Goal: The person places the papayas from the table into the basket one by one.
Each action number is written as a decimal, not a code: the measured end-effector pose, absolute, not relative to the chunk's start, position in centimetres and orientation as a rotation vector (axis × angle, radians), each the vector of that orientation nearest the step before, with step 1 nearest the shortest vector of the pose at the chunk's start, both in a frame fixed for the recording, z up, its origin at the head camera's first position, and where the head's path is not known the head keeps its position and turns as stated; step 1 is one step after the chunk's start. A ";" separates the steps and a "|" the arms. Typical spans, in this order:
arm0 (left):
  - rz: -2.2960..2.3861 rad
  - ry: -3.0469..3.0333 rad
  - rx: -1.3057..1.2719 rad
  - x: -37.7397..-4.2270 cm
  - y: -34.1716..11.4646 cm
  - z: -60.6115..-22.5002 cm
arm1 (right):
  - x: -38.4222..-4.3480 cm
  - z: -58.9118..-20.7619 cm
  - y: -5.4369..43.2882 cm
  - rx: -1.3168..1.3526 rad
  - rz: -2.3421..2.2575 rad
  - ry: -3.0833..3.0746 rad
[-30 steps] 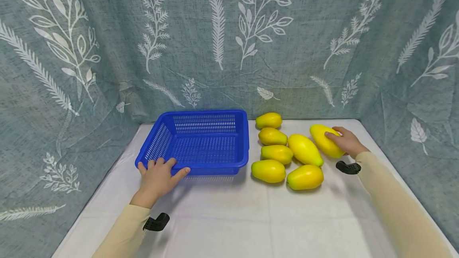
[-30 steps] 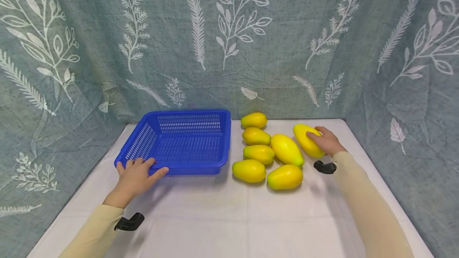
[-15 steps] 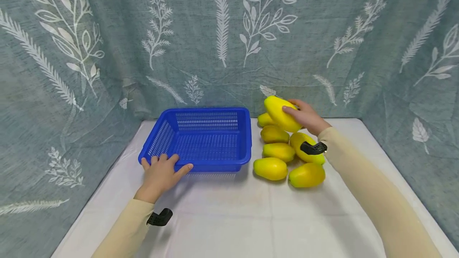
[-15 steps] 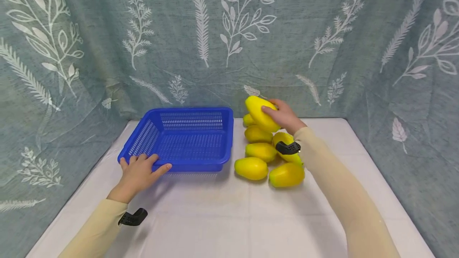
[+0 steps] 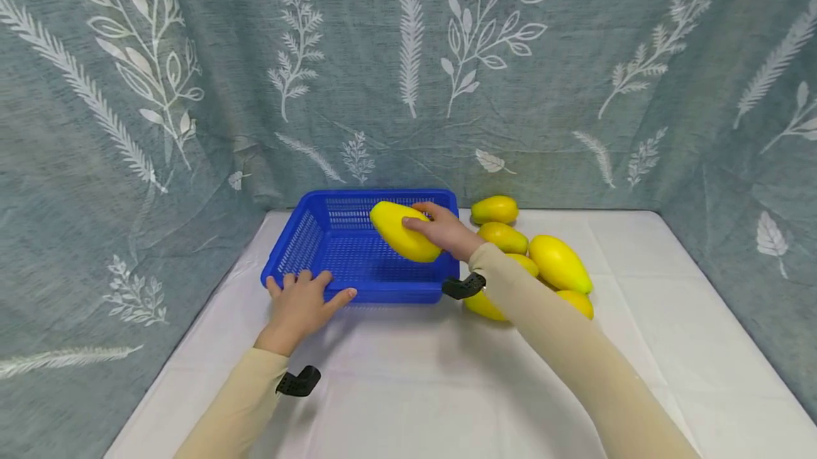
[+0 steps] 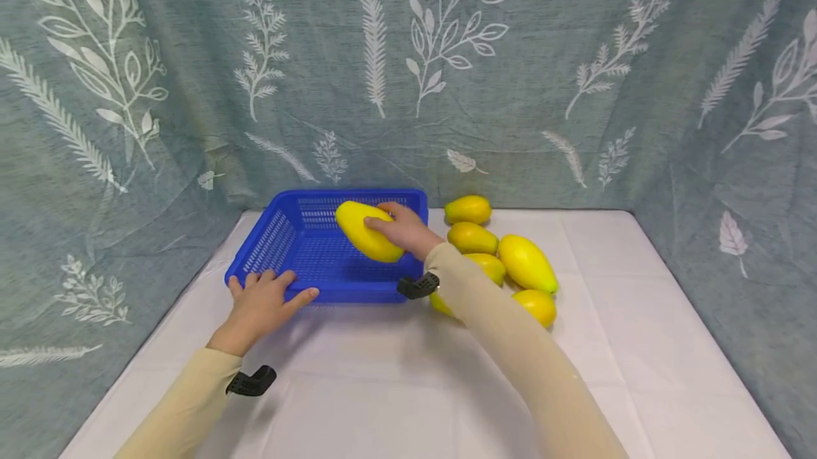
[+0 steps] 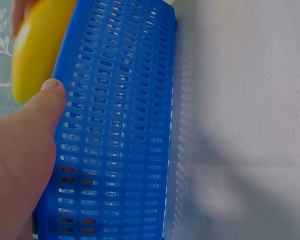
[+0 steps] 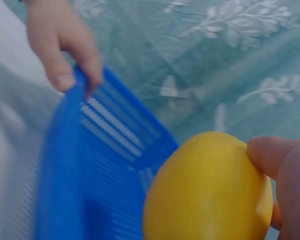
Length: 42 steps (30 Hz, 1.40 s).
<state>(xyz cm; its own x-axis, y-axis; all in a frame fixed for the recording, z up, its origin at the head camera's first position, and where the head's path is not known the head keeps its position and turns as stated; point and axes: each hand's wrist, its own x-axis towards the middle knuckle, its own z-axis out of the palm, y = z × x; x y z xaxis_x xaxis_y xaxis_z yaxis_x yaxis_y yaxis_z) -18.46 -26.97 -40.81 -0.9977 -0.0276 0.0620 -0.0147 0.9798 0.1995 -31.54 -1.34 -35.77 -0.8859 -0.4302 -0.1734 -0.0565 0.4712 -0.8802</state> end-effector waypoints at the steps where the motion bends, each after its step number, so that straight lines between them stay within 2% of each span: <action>1: -0.307 -3.064 0.027 -18.6 -26.7 -40.8 | -31.4 -36.3 -1.7 -0.395 -1.375 2.352; 7: -0.306 -3.080 0.002 -19.1 -25.4 -41.1 | -31.2 -39.5 -2.7 -0.301 -1.300 2.385; 12: -0.304 -3.074 -0.023 -19.3 -24.7 -41.0 | -31.1 -40.7 -2.5 -0.237 -1.256 2.398; 27: -0.359 -3.082 -0.015 -19.6 -24.7 -41.3 | -30.8 -38.7 -0.7 -0.295 -1.312 2.395; 32: -0.381 -3.051 -0.030 -19.5 -25.2 -41.4 | -31.2 -36.1 2.7 -0.300 -1.415 2.396; 36: -0.373 -3.045 -0.033 -19.4 -25.7 -41.2 | -31.7 -34.3 7.3 -0.240 -1.458 2.415; 42: -0.368 -3.055 0.000 -18.6 -26.8 -40.9 | -32.1 -34.4 15.4 -0.184 -1.440 2.437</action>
<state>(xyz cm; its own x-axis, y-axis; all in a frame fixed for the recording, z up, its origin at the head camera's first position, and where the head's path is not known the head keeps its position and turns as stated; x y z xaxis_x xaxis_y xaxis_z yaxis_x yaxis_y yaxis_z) -18.59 -26.78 -40.92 -0.9979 -0.0078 0.0642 0.0077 0.9714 0.2372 -32.07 15.39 -34.37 -0.9456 -0.2612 -0.1937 0.0436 0.4884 -0.8715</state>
